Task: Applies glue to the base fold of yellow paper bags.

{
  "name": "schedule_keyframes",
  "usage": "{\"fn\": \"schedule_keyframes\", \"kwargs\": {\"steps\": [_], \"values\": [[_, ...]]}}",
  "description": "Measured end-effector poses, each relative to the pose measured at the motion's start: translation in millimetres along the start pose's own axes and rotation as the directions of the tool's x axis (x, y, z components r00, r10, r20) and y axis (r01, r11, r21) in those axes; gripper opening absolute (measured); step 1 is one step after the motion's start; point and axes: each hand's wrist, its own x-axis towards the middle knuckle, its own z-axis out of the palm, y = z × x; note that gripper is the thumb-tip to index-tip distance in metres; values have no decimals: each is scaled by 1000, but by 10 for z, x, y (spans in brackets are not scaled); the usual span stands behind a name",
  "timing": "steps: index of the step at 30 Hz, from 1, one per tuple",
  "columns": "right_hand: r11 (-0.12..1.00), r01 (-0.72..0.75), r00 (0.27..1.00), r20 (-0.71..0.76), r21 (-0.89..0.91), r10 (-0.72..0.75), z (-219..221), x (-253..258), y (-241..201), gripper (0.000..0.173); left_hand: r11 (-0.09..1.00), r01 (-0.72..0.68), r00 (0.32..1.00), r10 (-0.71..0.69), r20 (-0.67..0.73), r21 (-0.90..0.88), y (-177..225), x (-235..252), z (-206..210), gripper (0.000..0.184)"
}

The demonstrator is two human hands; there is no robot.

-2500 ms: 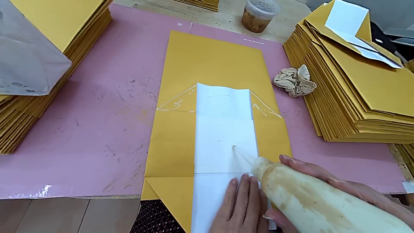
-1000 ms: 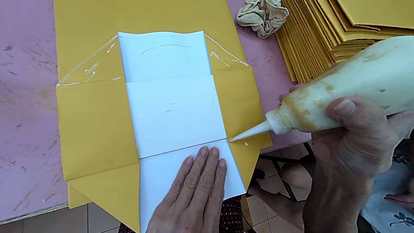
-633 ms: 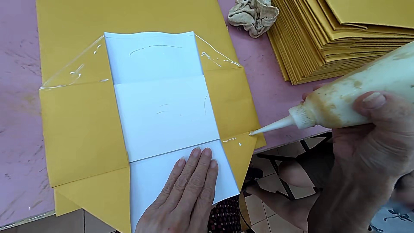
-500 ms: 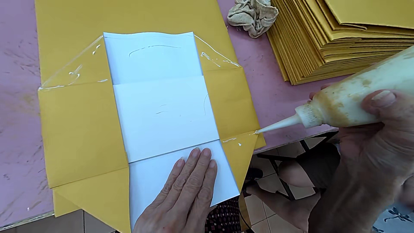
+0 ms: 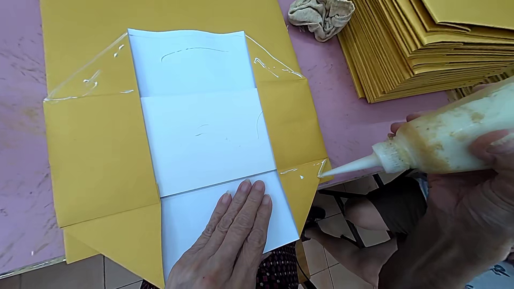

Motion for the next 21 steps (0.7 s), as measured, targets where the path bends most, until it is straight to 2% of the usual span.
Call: {"fn": "schedule_keyframes", "kwargs": {"steps": [4, 9, 16, 19, 21], "values": [[999, 33, 999, 37, 0, -33, -10, -110, -11, 81, 1000, 1, 1000, -1, -5, 5, 7, 0, 1, 40], [998, 12, 986, 165, 60, -22, -1, -280, -68, 88, 1000, 3, 1000, -3, -10, 7, 12, -1, 1, 41], [997, -65, 933, 356, 47, 44, 94, -449, -243, 80, 1000, -3, 1000, 3, -3, 8, 13, -3, -3, 41], [990, -120, 935, 344, 80, 85, 81, -444, -237, 72, 1000, -4, 1000, 4, -7, 17, 10, -6, 4, 41], [991, -79, 958, 283, 111, 45, 25, -371, -116, 66, 1000, -6, 1000, 6, -10, 23, 14, -8, 8, 40]]}}
